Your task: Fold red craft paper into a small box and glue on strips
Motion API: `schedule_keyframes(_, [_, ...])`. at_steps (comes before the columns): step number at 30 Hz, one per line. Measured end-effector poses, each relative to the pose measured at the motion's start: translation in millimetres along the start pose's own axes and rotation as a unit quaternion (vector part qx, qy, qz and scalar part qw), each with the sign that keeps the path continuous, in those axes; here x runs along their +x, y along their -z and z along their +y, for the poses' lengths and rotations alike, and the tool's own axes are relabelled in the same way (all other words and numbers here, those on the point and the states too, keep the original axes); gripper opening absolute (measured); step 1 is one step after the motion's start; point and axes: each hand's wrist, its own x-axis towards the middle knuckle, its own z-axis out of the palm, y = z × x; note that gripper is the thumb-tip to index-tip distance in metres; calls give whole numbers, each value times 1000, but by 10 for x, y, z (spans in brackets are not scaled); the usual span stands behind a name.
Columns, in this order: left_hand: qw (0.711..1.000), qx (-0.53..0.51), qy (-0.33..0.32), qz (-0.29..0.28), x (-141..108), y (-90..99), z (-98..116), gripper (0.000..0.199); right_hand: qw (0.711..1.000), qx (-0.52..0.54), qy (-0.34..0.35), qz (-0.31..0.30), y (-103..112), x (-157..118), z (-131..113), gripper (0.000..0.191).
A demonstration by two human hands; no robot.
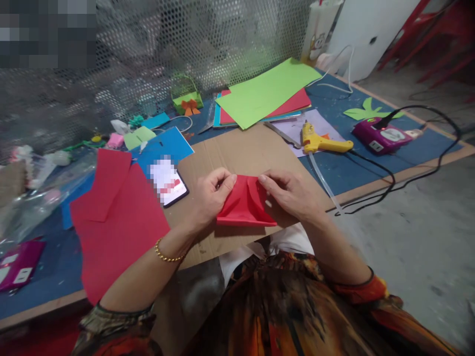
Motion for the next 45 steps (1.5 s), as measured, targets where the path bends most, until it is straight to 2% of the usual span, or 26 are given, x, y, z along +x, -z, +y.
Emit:
schedule_keyframes(3, [1000, -1, -2, 0, -14, -4, 16, 31, 1000, 15, -1, 2, -23, 0, 19, 48])
schedule_keyframes(13, [1000, -8, -9, 14, -43, -84, 15, 34, 997, -64, 3, 52, -71, -31, 55, 43])
schedule_keyframes(20, [999, -24, 15, 21, -30, -59, 40, 34, 999, -44, 3, 17, 0, -60, 16, 46])
schedule_keyframes(24, [996, -72, 47, -14, -35, -50, 52, 29, 999, -45, 4, 27, -3, -76, 61, 48])
schedule_keyframes(27, [993, -89, 55, -45, -29, -39, 56, 27, 998, -59, 13, 31, -7, -84, 82, 43])
schedule_keyframes(33, [999, -38, 6, -36, -28, -32, 70, 30, 996, -74, 37, 28, 1, -80, 95, 34])
schedule_keyframes(38, [994, -93, 44, -47, -4, -19, 49, 27, 998, -49, 27, 19, -13, -77, 87, 43])
schedule_keyframes(41, [989, -112, 58, -74, 18, 28, 47, 21, 998, -51, 38, 17, -32, -80, 72, 45])
schedule_keyframes(45, [987, -86, 44, -126, 13, 108, 111, 20, 994, -82, 76, 8, -79, -60, 25, 40])
